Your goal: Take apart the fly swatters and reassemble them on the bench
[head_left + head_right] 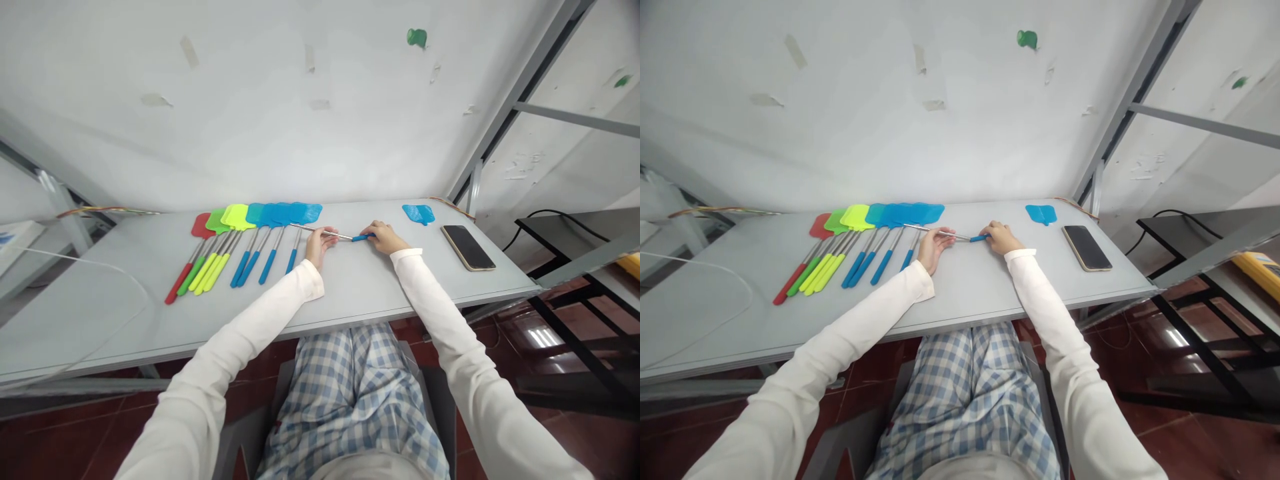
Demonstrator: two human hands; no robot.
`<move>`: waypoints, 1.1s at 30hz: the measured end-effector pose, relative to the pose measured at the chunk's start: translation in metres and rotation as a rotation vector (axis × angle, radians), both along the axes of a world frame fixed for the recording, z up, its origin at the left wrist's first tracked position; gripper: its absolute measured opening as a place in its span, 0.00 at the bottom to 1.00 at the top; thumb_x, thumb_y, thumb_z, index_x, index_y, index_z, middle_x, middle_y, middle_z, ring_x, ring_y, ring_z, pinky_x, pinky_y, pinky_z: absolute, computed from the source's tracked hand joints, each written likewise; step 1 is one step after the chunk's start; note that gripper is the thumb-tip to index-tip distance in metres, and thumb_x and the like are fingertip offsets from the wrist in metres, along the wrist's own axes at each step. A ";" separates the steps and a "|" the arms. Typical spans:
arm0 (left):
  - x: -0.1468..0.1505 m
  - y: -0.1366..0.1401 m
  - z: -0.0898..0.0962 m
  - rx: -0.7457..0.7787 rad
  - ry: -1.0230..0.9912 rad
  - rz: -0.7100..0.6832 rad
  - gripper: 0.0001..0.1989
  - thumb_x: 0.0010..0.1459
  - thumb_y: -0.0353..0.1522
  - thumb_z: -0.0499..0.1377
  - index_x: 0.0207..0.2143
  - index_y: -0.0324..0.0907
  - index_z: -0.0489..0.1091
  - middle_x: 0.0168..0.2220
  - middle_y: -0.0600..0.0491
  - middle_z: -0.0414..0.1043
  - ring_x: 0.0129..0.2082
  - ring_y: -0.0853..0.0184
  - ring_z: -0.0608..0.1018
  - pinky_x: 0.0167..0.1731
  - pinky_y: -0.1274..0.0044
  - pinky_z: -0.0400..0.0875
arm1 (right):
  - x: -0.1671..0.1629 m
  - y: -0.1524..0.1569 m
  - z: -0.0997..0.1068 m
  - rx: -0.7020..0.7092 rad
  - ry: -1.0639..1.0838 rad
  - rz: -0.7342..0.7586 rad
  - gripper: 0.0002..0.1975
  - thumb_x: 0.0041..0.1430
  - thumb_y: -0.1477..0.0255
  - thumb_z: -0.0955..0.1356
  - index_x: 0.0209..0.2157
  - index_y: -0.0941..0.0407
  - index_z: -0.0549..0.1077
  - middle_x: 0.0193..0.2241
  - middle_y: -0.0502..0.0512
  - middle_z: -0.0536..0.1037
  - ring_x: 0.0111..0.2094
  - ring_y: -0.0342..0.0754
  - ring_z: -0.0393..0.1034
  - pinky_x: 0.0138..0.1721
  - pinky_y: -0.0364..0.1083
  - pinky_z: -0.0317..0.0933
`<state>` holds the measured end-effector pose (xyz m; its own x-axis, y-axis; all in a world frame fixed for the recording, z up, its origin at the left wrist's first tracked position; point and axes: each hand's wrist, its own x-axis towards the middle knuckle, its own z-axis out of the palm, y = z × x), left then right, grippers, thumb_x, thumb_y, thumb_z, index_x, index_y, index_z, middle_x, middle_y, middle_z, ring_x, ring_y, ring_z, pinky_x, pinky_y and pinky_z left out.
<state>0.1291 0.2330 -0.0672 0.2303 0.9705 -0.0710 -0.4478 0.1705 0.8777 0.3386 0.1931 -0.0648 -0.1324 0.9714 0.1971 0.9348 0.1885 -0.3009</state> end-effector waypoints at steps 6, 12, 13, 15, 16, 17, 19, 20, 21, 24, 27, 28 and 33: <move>0.000 0.000 0.000 0.031 -0.010 0.003 0.10 0.57 0.30 0.50 0.29 0.38 0.70 0.29 0.49 0.77 0.27 0.70 0.78 0.40 0.75 0.72 | 0.000 -0.001 0.004 0.012 -0.024 -0.006 0.18 0.59 0.82 0.59 0.45 0.56 0.74 0.44 0.62 0.70 0.48 0.55 0.64 0.49 0.53 0.53; 0.001 -0.002 0.000 0.055 -0.028 -0.011 0.10 0.57 0.31 0.51 0.29 0.38 0.70 0.30 0.49 0.77 0.28 0.70 0.78 0.41 0.74 0.72 | 0.000 0.001 0.001 0.046 -0.005 -0.022 0.19 0.60 0.82 0.57 0.45 0.56 0.74 0.45 0.62 0.72 0.48 0.54 0.65 0.49 0.53 0.52; 0.001 -0.002 0.000 0.072 -0.027 -0.014 0.10 0.57 0.31 0.51 0.29 0.39 0.70 0.30 0.49 0.77 0.28 0.70 0.78 0.41 0.74 0.72 | 0.000 0.001 0.001 0.045 -0.006 -0.025 0.19 0.61 0.82 0.57 0.45 0.56 0.73 0.45 0.62 0.72 0.48 0.54 0.65 0.49 0.53 0.52; 0.001 -0.002 0.001 0.095 -0.027 -0.017 0.10 0.58 0.32 0.51 0.28 0.39 0.70 0.31 0.49 0.78 0.29 0.70 0.78 0.41 0.74 0.72 | 0.000 0.001 0.001 0.049 -0.002 -0.039 0.19 0.61 0.81 0.56 0.46 0.56 0.73 0.45 0.62 0.72 0.48 0.54 0.65 0.49 0.53 0.52; 0.001 -0.002 0.001 0.098 -0.027 -0.016 0.10 0.58 0.32 0.51 0.28 0.39 0.70 0.32 0.49 0.78 0.29 0.70 0.78 0.42 0.74 0.72 | 0.000 0.001 0.001 0.051 0.003 -0.046 0.19 0.62 0.81 0.56 0.46 0.56 0.72 0.45 0.62 0.72 0.47 0.54 0.65 0.49 0.53 0.52; 0.001 -0.002 0.002 0.095 -0.026 -0.014 0.11 0.58 0.32 0.51 0.28 0.39 0.70 0.32 0.49 0.78 0.29 0.70 0.78 0.42 0.74 0.72 | 0.000 0.000 0.001 0.051 0.009 -0.049 0.18 0.62 0.80 0.56 0.46 0.56 0.72 0.45 0.62 0.72 0.47 0.54 0.65 0.49 0.53 0.52; 0.001 -0.001 0.002 0.081 -0.025 -0.012 0.11 0.58 0.32 0.51 0.28 0.39 0.70 0.32 0.48 0.78 0.29 0.70 0.78 0.43 0.73 0.72 | -0.001 0.000 0.002 0.049 0.021 -0.036 0.18 0.62 0.81 0.56 0.46 0.56 0.72 0.45 0.62 0.73 0.48 0.53 0.66 0.49 0.52 0.52; 0.001 -0.001 0.001 0.071 -0.027 -0.014 0.10 0.58 0.32 0.51 0.28 0.39 0.70 0.31 0.48 0.78 0.29 0.70 0.78 0.43 0.73 0.72 | -0.001 0.000 0.002 0.049 0.026 -0.028 0.18 0.61 0.81 0.56 0.46 0.56 0.72 0.45 0.61 0.73 0.48 0.53 0.66 0.49 0.52 0.52; 0.001 -0.001 0.001 0.060 -0.030 -0.016 0.10 0.58 0.32 0.51 0.29 0.39 0.70 0.31 0.48 0.78 0.29 0.70 0.78 0.44 0.72 0.72 | -0.001 0.000 0.002 0.053 0.030 -0.021 0.18 0.61 0.81 0.57 0.45 0.56 0.72 0.45 0.61 0.73 0.48 0.53 0.66 0.49 0.52 0.52; 0.000 0.000 0.000 0.028 -0.044 -0.015 0.09 0.57 0.31 0.52 0.29 0.39 0.70 0.31 0.49 0.77 0.30 0.70 0.79 0.45 0.73 0.71 | 0.000 -0.001 0.003 0.071 0.042 -0.020 0.18 0.61 0.81 0.57 0.45 0.56 0.72 0.45 0.60 0.74 0.48 0.52 0.67 0.50 0.52 0.53; 0.000 0.000 0.000 -0.001 -0.062 -0.016 0.09 0.57 0.31 0.51 0.29 0.38 0.70 0.31 0.49 0.77 0.32 0.70 0.79 0.45 0.74 0.71 | 0.001 -0.003 0.006 0.080 0.055 -0.021 0.18 0.60 0.81 0.57 0.45 0.56 0.72 0.45 0.60 0.74 0.47 0.52 0.68 0.50 0.52 0.52; 0.000 0.000 0.001 -0.010 -0.070 -0.019 0.09 0.57 0.31 0.51 0.29 0.38 0.70 0.31 0.49 0.77 0.32 0.70 0.79 0.45 0.74 0.71 | 0.001 -0.004 0.007 0.081 0.059 -0.020 0.18 0.60 0.81 0.57 0.45 0.56 0.72 0.44 0.60 0.74 0.47 0.52 0.67 0.50 0.52 0.52; 0.000 -0.002 0.005 -0.031 -0.102 0.012 0.09 0.58 0.31 0.51 0.29 0.38 0.69 0.32 0.48 0.78 0.30 0.71 0.78 0.45 0.74 0.71 | -0.004 -0.005 0.010 0.091 0.087 -0.001 0.17 0.62 0.79 0.58 0.45 0.55 0.73 0.44 0.59 0.74 0.47 0.52 0.67 0.49 0.52 0.49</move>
